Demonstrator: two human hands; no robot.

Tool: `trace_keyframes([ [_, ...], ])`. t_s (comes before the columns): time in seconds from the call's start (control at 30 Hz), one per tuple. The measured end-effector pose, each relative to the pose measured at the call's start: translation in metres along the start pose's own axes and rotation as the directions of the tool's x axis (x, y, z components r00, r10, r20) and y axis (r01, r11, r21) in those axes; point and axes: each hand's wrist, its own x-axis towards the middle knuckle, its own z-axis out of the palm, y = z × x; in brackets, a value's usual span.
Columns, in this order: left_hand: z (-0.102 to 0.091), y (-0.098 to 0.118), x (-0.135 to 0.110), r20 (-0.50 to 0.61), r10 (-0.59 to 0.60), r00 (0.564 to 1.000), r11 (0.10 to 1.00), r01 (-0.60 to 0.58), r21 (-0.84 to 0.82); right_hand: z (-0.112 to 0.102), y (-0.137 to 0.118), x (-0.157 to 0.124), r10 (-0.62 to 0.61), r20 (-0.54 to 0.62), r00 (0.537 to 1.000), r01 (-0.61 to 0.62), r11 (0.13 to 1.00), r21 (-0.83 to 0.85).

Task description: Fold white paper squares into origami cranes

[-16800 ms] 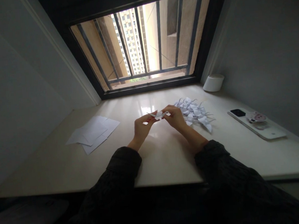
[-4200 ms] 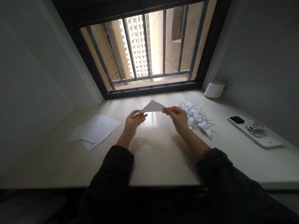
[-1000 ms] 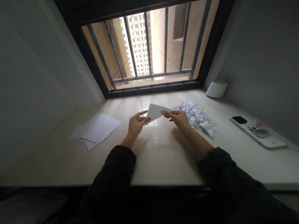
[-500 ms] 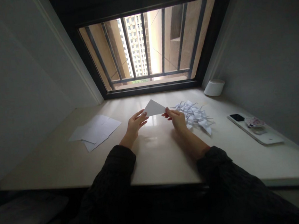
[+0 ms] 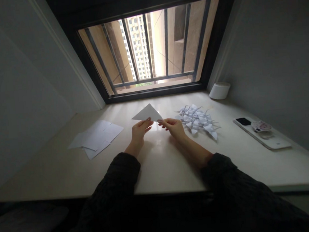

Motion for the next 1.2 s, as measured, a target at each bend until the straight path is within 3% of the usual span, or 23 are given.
trace_keyframes([
  [0.27, -0.014, 0.011, 0.007, -0.148, -0.008, 0.989, 0.996, -0.005, -0.084, -0.004, 0.002, 0.001, 0.014, -0.025, 1.000, -0.014, 1.000, 0.007],
  [0.57, -0.018, 0.011, 0.011, -0.177, -0.027, 0.984, 0.988, -0.001, -0.152, -0.003, 0.000, 0.001, 0.049, -0.018, 0.999, -0.048, 0.999, 0.007],
  [0.73, -0.021, 0.011, 0.014, -0.217, -0.031, 0.976, 0.988, -0.002, -0.152, -0.001, 0.004, 0.001, 0.045, 0.050, 0.998, -0.045, 0.999, 0.000],
  [0.9, -0.021, 0.011, 0.015, -0.284, 0.069, 0.956, 0.996, -0.083, -0.040, -0.002, 0.003, 0.003, 0.006, 0.092, 0.996, -0.012, 0.998, 0.063],
  [1.03, -0.018, 0.010, 0.012, -0.228, 0.176, 0.958, 0.982, -0.153, 0.114, -0.003, 0.004, 0.006, -0.021, 0.110, 0.994, 0.006, 0.991, 0.130],
  [1.2, -0.017, 0.009, 0.012, -0.189, 0.192, 0.963, 0.975, -0.165, 0.152, -0.003, 0.011, 0.009, -0.027, 0.103, 0.994, 0.012, 0.991, 0.135],
])
